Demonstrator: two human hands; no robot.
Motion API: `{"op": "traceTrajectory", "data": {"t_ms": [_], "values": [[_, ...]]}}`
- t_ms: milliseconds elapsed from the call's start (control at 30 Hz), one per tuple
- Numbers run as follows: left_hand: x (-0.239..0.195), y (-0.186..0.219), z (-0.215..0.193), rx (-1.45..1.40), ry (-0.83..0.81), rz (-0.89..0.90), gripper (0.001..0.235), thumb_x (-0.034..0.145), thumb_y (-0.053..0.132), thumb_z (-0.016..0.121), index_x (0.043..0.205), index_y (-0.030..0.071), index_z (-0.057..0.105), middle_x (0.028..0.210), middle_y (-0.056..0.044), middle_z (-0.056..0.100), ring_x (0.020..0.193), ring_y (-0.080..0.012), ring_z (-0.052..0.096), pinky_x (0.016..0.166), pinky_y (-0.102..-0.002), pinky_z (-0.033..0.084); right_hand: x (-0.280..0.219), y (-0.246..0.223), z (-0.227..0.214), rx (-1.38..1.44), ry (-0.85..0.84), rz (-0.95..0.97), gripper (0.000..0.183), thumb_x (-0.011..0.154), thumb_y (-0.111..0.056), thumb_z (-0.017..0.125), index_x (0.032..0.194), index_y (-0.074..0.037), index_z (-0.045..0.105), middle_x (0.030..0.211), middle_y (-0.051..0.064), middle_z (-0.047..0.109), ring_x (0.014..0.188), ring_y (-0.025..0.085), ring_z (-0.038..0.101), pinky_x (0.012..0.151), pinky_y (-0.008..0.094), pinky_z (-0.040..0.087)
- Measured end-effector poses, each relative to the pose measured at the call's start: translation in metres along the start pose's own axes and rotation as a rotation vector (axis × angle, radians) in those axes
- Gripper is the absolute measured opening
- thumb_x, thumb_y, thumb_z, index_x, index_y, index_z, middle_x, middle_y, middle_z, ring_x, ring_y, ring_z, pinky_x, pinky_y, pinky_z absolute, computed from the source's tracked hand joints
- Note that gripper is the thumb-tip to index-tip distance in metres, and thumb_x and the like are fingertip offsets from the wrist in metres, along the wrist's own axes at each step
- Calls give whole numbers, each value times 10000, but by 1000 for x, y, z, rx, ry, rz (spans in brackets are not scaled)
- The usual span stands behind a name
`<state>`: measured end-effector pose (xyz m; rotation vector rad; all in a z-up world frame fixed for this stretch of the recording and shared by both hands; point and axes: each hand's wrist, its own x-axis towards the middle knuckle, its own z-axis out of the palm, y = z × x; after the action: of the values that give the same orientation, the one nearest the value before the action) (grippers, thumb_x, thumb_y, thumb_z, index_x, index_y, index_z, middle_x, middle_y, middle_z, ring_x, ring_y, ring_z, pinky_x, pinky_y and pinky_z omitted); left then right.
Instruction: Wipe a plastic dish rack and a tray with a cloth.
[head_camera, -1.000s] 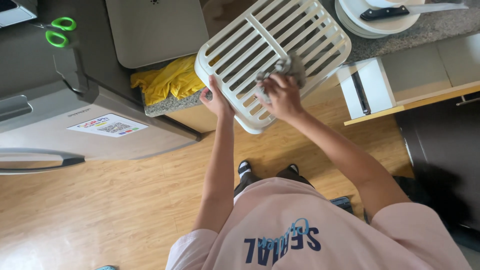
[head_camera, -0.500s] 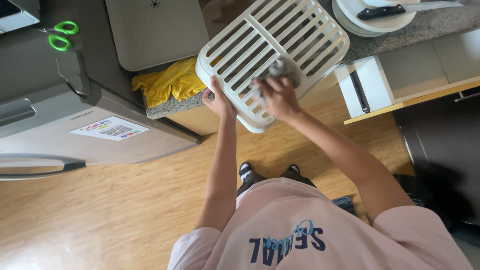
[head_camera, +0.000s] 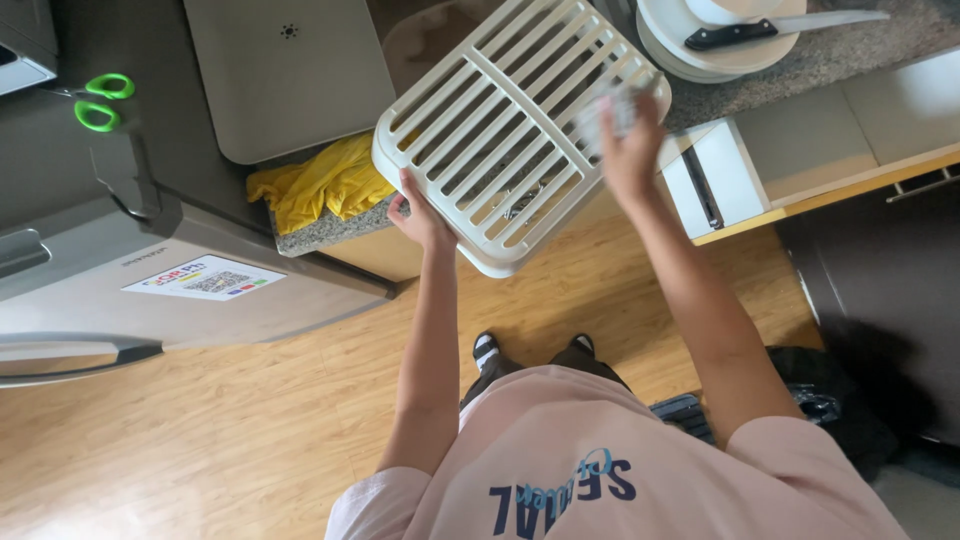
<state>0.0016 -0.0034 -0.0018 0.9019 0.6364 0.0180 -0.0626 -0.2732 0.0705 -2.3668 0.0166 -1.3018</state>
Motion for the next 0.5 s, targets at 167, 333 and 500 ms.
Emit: {"op": "traceTrajectory", "data": {"t_ms": [167,333,500], "values": [[22,-22,5,87,216,59,775,705,677,860,1168,150,529,880,-146,689,691,-156,650,569,-234,555,-54,-14,78,-77,-161,-256,311,985,-385,750,973,-75,722,1044,91,698,993,311,650,811,425,495],[12,-17,10,41,218,64,690,743,617,860,1133,154,528,849,-137,676,659,-152,645,536,-216,554,-65,-27,98,-164,-171,-353,257,870,-343,785,778,-113,717,959,61,649,944,317,629,747,450,495],[12,-19,11,25,234,79,688,739,610,868,1121,150,527,837,-131,665,654,-145,637,528,-212,545,-74,-15,97,-81,-171,-361,188,854,-310,767,829,-131,716,976,25,669,1001,291,639,782,428,480]]}}
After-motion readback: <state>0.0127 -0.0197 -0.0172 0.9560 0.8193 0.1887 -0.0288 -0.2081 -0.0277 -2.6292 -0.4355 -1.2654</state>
